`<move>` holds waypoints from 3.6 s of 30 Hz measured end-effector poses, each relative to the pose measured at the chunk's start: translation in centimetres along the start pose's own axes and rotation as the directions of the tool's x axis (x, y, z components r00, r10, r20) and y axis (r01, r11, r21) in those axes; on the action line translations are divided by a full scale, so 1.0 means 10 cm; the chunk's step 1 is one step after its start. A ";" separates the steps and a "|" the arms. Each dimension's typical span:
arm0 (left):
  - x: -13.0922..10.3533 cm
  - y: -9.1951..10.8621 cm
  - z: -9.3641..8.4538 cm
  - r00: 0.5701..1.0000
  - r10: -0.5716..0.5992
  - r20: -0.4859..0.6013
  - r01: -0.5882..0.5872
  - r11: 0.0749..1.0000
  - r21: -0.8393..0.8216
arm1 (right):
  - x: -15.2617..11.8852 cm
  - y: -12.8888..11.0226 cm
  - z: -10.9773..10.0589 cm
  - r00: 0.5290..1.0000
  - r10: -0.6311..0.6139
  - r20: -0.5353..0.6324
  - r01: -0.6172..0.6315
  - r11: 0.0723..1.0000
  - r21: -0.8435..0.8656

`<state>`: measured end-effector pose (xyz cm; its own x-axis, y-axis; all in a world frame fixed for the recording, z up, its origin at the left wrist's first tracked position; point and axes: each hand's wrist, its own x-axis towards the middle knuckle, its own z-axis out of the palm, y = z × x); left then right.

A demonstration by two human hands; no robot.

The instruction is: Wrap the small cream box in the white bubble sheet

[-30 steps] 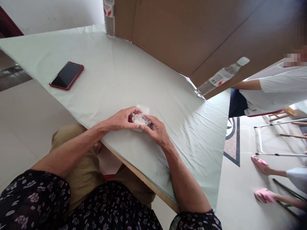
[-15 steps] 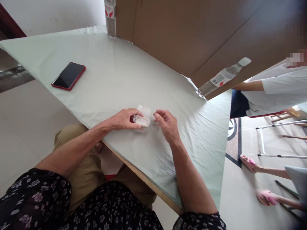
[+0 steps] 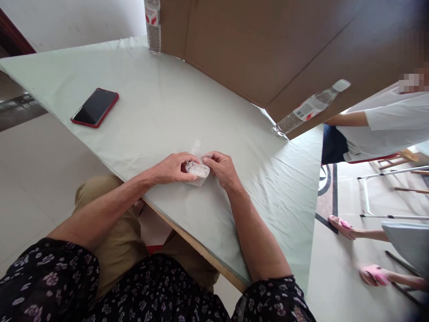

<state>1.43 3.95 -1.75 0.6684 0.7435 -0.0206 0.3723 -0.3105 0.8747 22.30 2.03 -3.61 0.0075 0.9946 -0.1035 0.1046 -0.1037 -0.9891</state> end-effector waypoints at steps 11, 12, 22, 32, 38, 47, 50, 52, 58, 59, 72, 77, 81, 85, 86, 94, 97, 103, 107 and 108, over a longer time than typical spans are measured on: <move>0.02 -0.04 0.03 0.995 0.025 -0.092 -0.021 0.999 0.039 | -0.27 -0.06 0.04 0.997 -0.069 -0.038 0.069 0.998 0.013; 0.02 -0.04 0.04 0.993 0.041 -0.111 -0.037 0.999 0.034 | -0.29 -0.07 0.02 0.997 -0.073 -0.005 0.073 0.997 0.002; 0.06 -0.09 0.12 0.991 -0.066 -0.118 0.018 0.929 -0.369 | -0.30 0.03 -0.05 0.989 -0.068 0.128 0.071 0.997 -0.015; 0.05 -0.04 0.13 0.992 -0.123 -0.016 0.103 0.890 -0.444 | -0.29 0.01 -0.07 0.997 -0.056 0.062 0.051 0.996 0.071; 0.07 -0.05 0.13 0.993 -0.119 -0.001 0.102 0.860 -0.501 | -0.07 -0.08 0.01 0.999 0.041 0.003 -0.041 0.999 0.028; 0.09 -0.11 0.11 0.995 -0.097 0.011 0.089 0.856 -0.510 | 0.06 -0.09 0.18 0.997 -0.053 -0.052 0.061 0.980 0.189; 0.10 -0.10 0.09 0.996 -0.080 0.033 0.086 0.875 -0.477 | -0.04 -0.08 0.15 0.994 -0.103 -0.029 0.106 0.984 0.145; 0.10 -0.08 0.08 0.996 -0.085 0.037 0.092 0.877 -0.471 | -0.12 -0.07 0.12 0.986 -0.168 -0.009 0.168 0.984 0.050; 0.12 -0.09 0.12 0.996 -0.086 -0.007 0.074 0.895 -0.439 | -0.26 0.01 0.04 0.900 -0.436 0.017 0.427 0.873 -0.236; 0.12 -0.10 0.13 0.996 -0.093 -0.011 0.079 0.895 -0.440 | -0.26 0.03 0.03 0.882 -0.470 0.016 0.458 0.850 -0.259; 0.11 -0.18 0.02 1.000 -0.009 -0.013 0.004 0.942 -0.337 | -0.29 0.15 0.00 0.641 -0.754 0.144 0.628 0.407 -0.664; 0.12 -0.16 0.05 0.997 -0.051 -0.054 0.035 0.960 -0.278 | -0.33 0.15 -0.09 0.540 -0.760 0.361 0.651 0.106 -0.752; 0.11 -0.13 0.07 0.994 -0.060 -0.096 0.042 0.984 -0.176 | -0.33 0.17 -0.06 0.585 -0.730 0.353 0.615 0.116 -0.780; 0.11 -0.14 0.08 0.992 -0.075 -0.104 0.056 0.984 -0.168 | -0.36 0.17 -0.06 0.694 -0.700 0.171 0.582 0.404 -0.706; 0.11 -0.15 0.08 0.991 -0.078 -0.105 0.057 0.980 -0.190 | -0.37 0.17 -0.08 0.720 -0.687 0.095 0.564 0.499 -0.658; 0.03 -0.22 -0.08 1.000 -0.026 0.007 0.027 0.986 -0.167 | -0.27 0.33 -0.21 0.912 -0.395 0.109 0.401 0.809 -0.429; 0.02 -0.20 -0.05 1.000 0.022 0.012 -0.022 0.999 -0.042 | -0.25 0.37 -0.17 0.911 -0.389 0.139 0.408 0.795 -0.448; 0.07 -0.17 0.08 0.988 0.066 -0.138 -0.068 0.998 -0.010 | -0.28 0.31 -0.11 0.865 -0.500 0.051 0.466 0.760 -0.454; 0.08 -0.17 0.08 0.991 0.040 -0.124 -0.034 0.998 0.050 | -0.27 0.32 -0.14 0.890 -0.452 0.063 0.428 0.778 -0.460; 0.08 -0.17 0.07 0.994 0.027 -0.105 -0.022 0.999 0.046 | -0.27 0.32 -0.15 0.896 -0.439 0.067 0.419 0.784 -0.458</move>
<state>1.76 4.66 -3.58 0.6071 0.7928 0.0539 0.3864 -0.3539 0.8517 24.14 -0.95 -6.35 -0.1059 0.9363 0.3347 0.5404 0.3368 -0.7711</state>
